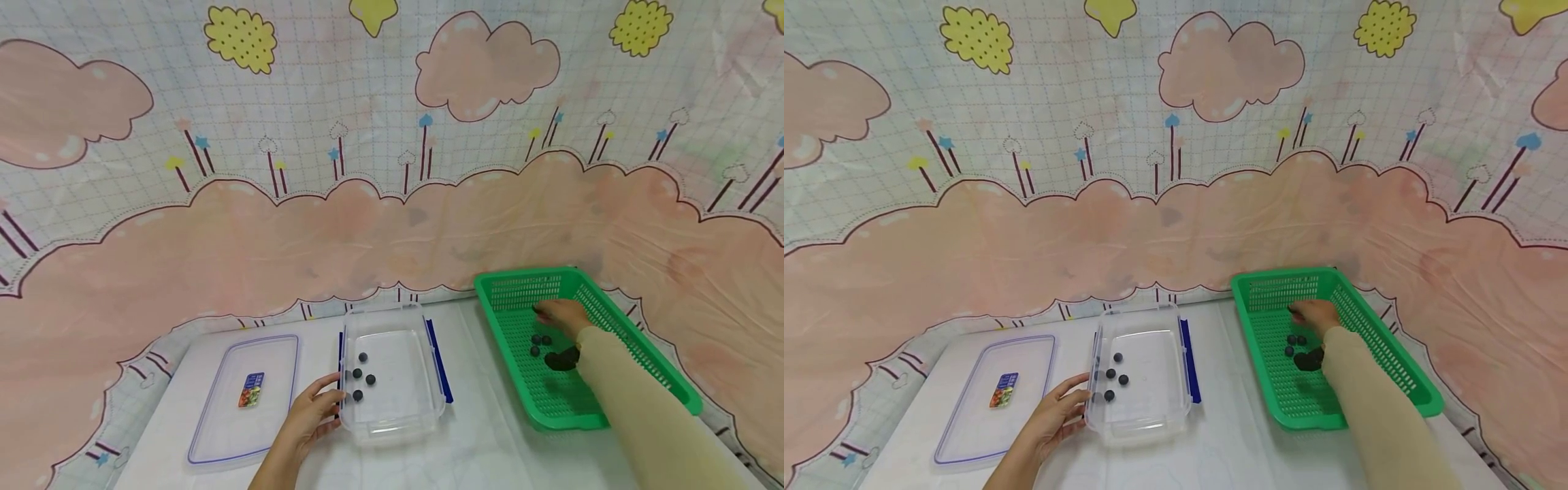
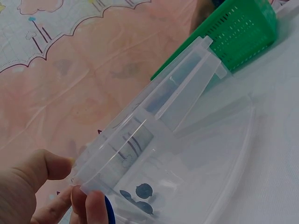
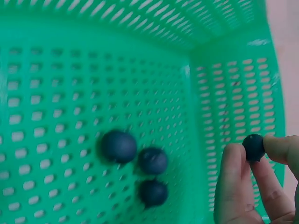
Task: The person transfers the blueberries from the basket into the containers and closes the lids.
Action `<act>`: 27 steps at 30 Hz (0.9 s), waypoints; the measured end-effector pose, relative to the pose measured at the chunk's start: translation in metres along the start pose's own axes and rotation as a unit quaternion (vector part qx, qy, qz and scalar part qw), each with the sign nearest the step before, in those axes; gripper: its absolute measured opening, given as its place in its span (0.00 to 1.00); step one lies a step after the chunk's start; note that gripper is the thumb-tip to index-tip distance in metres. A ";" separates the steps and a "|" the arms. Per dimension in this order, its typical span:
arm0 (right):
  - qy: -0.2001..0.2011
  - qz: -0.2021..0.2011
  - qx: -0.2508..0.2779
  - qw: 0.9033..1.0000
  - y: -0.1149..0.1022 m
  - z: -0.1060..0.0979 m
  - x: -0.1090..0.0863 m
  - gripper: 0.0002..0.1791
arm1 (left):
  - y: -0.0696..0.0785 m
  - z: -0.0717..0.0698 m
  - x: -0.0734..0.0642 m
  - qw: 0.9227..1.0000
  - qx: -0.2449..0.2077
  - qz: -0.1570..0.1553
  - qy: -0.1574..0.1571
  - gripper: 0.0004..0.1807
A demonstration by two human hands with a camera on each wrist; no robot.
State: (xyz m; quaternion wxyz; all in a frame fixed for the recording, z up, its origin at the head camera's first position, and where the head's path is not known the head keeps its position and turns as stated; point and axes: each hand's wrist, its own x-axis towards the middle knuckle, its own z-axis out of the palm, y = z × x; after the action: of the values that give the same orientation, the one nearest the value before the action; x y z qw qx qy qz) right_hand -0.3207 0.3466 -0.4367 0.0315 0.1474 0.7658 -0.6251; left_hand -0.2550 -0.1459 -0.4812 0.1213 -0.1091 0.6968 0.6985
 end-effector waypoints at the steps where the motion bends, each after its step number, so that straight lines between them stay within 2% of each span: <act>1: -0.013 0.001 0.023 1.000 -0.001 0.001 0.000 0.32 | 0.001 0.000 -0.001 1.000 0.000 0.000 0.000 0.31; 4: -0.057 -0.002 0.070 0.996 -0.004 0.002 0.001 0.32 | 0.002 0.001 -0.003 1.000 0.003 0.001 0.002 0.30; 12: -0.114 0.001 0.106 0.988 -0.011 0.007 -0.006 0.34 | 0.002 0.001 -0.002 1.000 0.001 -0.006 0.005 0.30; 17: -0.127 0.015 0.134 0.983 -0.014 0.011 -0.010 0.36 | 0.001 0.000 -0.001 1.000 0.001 -0.004 0.003 0.30; 25: -0.121 0.026 0.174 0.977 -0.015 0.015 -0.018 0.29 | -0.001 0.000 0.001 1.000 0.008 -0.003 0.004 0.30; 27: -0.121 0.025 0.180 0.976 -0.015 0.015 -0.020 0.30 | -0.001 0.000 0.001 1.000 0.010 -0.004 0.003 0.30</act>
State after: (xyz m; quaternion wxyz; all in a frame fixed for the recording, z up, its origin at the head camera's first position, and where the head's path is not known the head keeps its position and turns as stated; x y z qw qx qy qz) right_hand -0.3077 0.3254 -0.4207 0.1130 0.0928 0.6276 -0.7647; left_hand -0.2559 -0.1463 -0.4824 0.1229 -0.1126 0.7034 0.6910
